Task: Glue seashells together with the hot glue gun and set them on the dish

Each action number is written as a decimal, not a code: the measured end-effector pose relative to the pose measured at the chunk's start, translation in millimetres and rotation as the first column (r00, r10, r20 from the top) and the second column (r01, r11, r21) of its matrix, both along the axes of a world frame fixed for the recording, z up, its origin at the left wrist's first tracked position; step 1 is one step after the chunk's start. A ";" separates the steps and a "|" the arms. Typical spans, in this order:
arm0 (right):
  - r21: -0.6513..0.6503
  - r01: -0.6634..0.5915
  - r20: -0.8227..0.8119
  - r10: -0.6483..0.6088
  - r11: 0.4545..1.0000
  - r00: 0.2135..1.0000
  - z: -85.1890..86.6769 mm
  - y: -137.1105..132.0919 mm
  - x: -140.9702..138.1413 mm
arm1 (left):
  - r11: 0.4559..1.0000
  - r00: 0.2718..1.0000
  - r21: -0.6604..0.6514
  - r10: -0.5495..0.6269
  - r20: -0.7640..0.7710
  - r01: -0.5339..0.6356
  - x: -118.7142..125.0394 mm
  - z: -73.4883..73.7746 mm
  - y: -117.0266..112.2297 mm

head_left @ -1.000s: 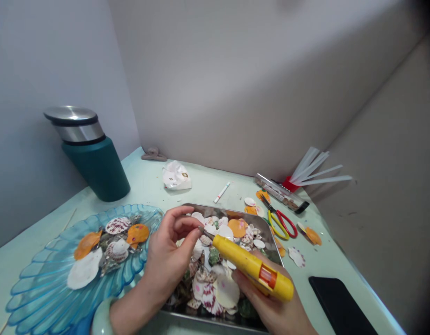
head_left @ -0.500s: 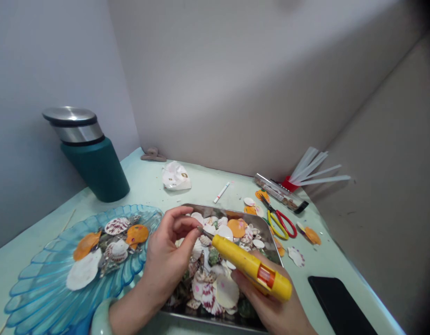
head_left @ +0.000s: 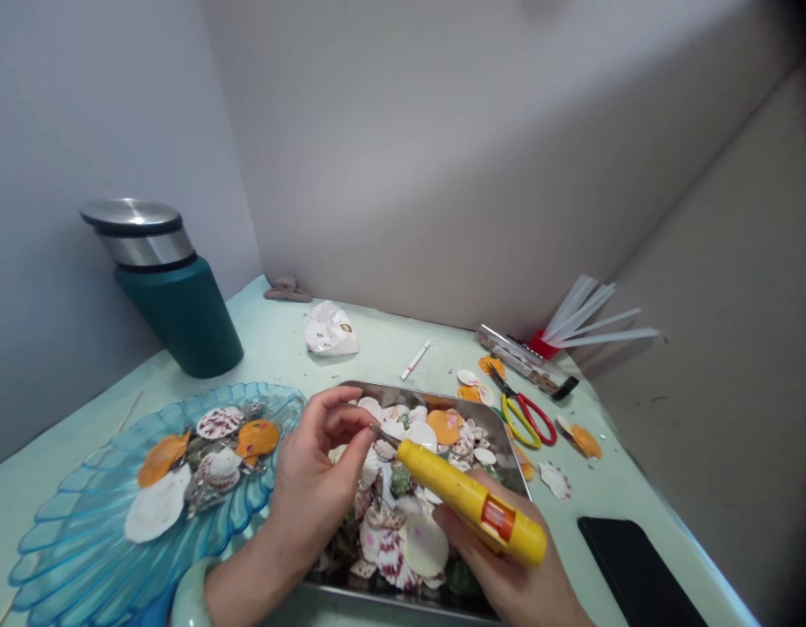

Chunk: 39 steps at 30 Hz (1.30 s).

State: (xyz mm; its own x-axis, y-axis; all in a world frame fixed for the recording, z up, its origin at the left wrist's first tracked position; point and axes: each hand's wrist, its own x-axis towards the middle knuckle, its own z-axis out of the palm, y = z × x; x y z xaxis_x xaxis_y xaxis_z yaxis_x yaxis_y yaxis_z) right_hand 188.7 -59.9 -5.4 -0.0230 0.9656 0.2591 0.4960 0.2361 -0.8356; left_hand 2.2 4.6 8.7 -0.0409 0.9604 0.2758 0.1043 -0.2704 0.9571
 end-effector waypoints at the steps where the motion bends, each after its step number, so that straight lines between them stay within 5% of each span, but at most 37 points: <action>1: 0.002 0.004 0.001 -0.004 1.000 1.000 0.2 0.0 -0.2 | 1.000 1.000 0.001 0.003 0.000 -0.003 -0.1 -0.2 -0.1; 21: 0.013 -0.007 0.024 0.007 1.000 1.000 1.9 -0.3 -0.9 | 0.999 0.994 0.038 -0.005 -0.111 0.010 -2.1 -0.4 -2.3; 39: 0.004 -0.019 0.034 0.019 1.000 0.999 3.4 -0.2 -0.1 | 1.000 1.000 -0.015 -0.025 -0.003 0.025 -1.4 1.0 -0.8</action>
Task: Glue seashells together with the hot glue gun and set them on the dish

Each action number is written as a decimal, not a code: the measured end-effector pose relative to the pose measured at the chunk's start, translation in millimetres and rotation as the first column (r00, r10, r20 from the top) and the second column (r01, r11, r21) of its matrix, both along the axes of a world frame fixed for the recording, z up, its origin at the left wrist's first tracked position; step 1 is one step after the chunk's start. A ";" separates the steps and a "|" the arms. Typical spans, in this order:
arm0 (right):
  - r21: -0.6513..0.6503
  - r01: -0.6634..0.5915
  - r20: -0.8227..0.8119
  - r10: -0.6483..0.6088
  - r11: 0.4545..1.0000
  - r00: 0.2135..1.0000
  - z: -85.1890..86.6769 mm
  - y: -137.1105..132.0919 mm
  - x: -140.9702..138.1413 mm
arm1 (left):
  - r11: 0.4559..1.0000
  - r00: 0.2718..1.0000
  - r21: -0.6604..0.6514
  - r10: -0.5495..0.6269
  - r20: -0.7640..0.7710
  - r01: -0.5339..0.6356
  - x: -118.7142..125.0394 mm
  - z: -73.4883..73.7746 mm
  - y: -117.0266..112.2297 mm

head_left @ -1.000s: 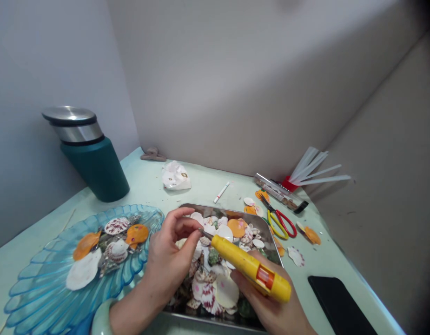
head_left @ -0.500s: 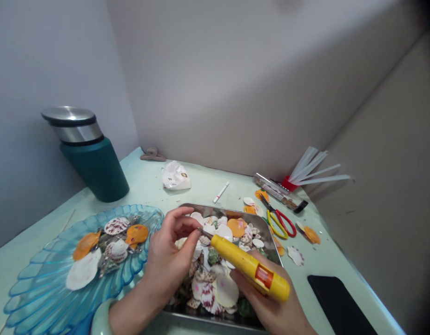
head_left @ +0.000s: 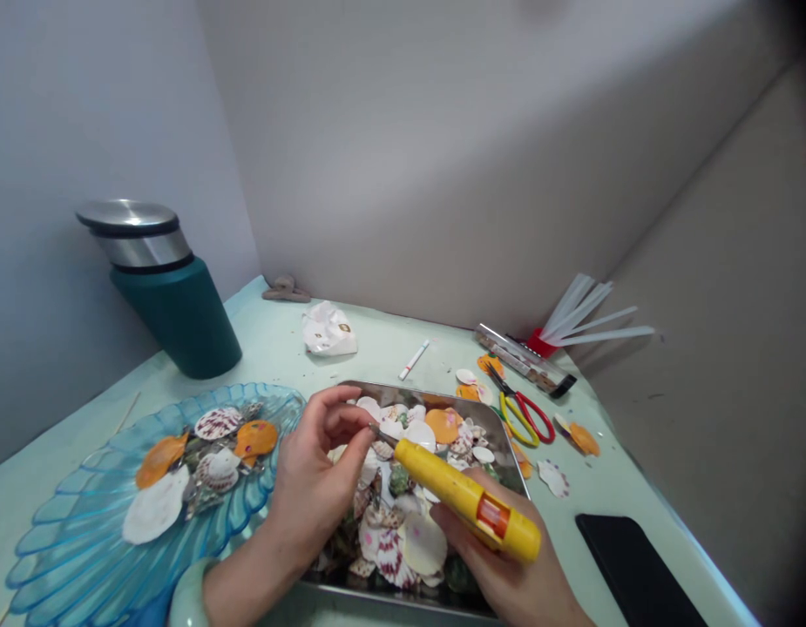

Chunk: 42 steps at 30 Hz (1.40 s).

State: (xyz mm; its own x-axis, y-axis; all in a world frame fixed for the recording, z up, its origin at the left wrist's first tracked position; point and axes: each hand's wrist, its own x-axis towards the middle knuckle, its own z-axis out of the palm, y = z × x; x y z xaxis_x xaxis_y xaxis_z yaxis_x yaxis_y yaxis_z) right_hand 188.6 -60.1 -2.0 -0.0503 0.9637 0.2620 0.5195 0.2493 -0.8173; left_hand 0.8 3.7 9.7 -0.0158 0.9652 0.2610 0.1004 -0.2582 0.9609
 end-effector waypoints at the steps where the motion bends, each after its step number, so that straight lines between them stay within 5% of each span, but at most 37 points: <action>1: -0.006 0.001 0.003 -0.001 1.000 1.000 0.2 0.0 0.1 | 1.000 1.000 -0.006 0.001 0.009 -0.001 0.0 0.1 0.0; 24: -0.009 0.010 0.014 -0.010 1.000 1.000 -4.5 0.0 1.1 | 0.999 0.997 -0.045 0.008 0.074 -0.004 1.9 0.4 1.4; 42: -0.016 0.006 0.008 -0.006 1.000 1.000 -6.7 0.1 1.7 | 1.000 0.999 0.009 0.013 -0.052 -0.013 -0.1 -4.6 0.4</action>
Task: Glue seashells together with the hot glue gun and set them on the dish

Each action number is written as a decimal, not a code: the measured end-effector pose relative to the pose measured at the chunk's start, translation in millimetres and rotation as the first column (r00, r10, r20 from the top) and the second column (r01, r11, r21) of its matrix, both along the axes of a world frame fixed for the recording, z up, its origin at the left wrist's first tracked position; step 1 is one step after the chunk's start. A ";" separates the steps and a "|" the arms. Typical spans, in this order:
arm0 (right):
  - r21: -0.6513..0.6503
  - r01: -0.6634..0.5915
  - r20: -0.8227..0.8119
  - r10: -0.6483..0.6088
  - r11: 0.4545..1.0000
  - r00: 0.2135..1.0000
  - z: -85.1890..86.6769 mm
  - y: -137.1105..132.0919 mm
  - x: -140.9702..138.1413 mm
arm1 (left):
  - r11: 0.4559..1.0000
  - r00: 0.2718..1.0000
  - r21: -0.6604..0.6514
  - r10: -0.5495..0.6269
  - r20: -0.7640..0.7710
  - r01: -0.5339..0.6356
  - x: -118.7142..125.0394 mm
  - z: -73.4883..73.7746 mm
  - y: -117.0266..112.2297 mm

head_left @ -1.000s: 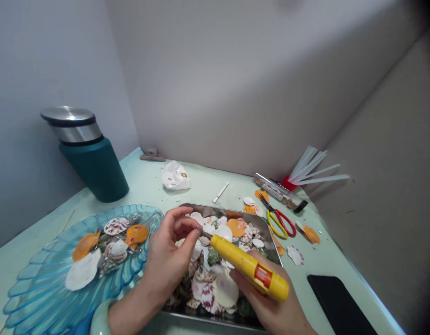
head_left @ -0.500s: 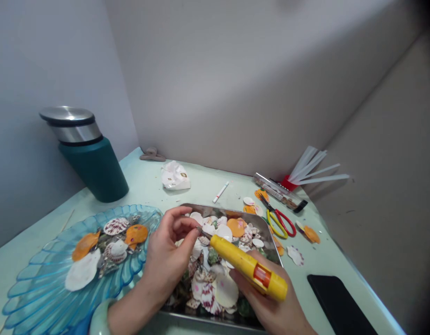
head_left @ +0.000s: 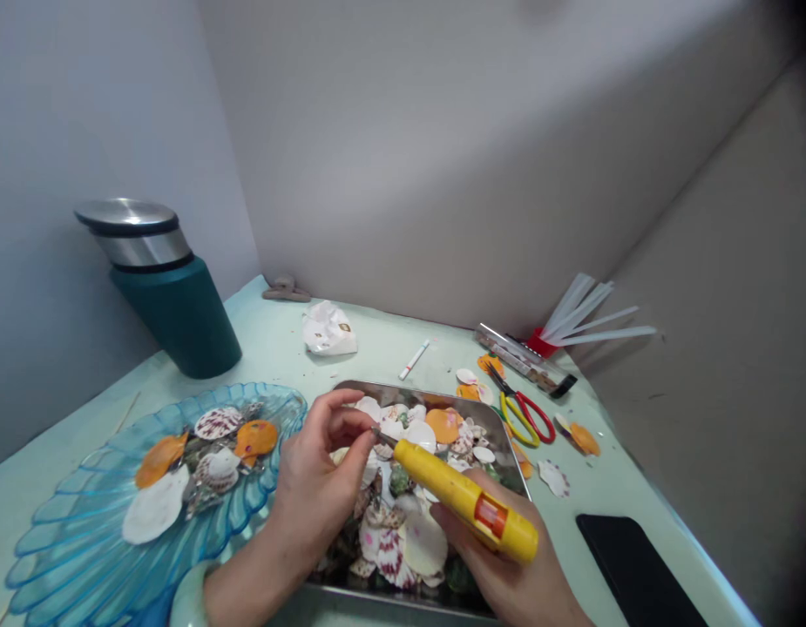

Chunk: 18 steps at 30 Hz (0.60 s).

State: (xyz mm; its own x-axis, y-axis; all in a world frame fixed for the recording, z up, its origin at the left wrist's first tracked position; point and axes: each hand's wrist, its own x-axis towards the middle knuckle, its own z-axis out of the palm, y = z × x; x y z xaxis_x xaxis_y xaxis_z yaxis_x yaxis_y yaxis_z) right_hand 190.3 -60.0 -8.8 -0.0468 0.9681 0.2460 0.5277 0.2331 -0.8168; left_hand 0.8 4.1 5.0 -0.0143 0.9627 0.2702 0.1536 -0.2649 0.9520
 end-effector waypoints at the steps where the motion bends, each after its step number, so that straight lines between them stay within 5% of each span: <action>1: 0.007 -0.010 0.005 0.010 1.000 1.000 -0.3 0.3 0.3 | 1.000 1.000 -0.005 0.005 0.007 -0.005 0.2 0.0 0.4; 18: 0.015 0.003 0.012 -0.003 1.000 1.000 4.7 -0.9 -2.2 | 0.999 0.999 -0.014 0.032 0.040 -0.032 0.7 2.3 0.5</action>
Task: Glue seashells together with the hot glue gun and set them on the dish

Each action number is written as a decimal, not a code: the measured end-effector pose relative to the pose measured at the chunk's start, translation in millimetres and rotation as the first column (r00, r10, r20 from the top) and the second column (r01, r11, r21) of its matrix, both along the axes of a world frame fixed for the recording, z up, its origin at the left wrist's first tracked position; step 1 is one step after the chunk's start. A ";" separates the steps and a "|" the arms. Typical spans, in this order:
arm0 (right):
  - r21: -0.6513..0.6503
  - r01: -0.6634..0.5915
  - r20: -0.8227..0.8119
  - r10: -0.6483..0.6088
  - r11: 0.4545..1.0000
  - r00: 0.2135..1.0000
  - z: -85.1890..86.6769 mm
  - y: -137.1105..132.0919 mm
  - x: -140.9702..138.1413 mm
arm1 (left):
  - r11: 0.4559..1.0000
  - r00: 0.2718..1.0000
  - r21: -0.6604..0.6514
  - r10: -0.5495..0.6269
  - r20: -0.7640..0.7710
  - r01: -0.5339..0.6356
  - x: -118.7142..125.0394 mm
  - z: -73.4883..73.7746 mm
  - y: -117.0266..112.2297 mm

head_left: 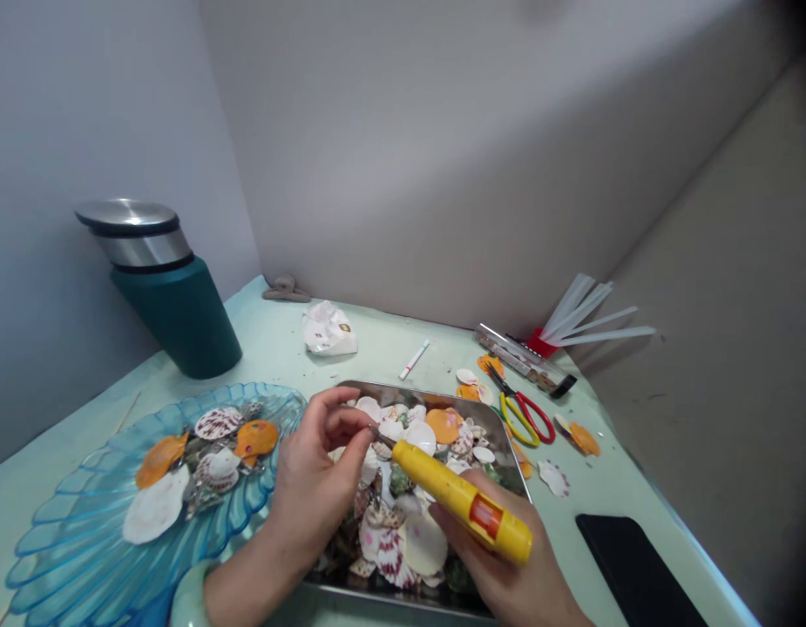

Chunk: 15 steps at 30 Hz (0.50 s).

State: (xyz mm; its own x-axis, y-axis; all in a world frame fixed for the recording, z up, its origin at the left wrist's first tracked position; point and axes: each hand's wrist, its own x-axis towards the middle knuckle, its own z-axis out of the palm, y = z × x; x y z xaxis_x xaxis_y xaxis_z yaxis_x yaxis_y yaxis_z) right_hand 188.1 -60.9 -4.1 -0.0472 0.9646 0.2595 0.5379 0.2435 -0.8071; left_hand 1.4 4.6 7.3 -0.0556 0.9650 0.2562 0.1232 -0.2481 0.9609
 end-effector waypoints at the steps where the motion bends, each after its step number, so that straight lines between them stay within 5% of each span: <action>1: 0.008 -0.001 -0.001 0.001 1.000 1.000 0.0 0.0 -0.1 | 1.000 1.000 -0.003 -0.001 -0.009 0.001 -0.2 -0.4 0.2; 15: 0.030 -0.037 0.058 0.035 0.999 0.998 -3.2 1.0 3.6 | 1.000 0.999 -0.003 0.002 0.043 -0.002 1.0 0.2 -0.8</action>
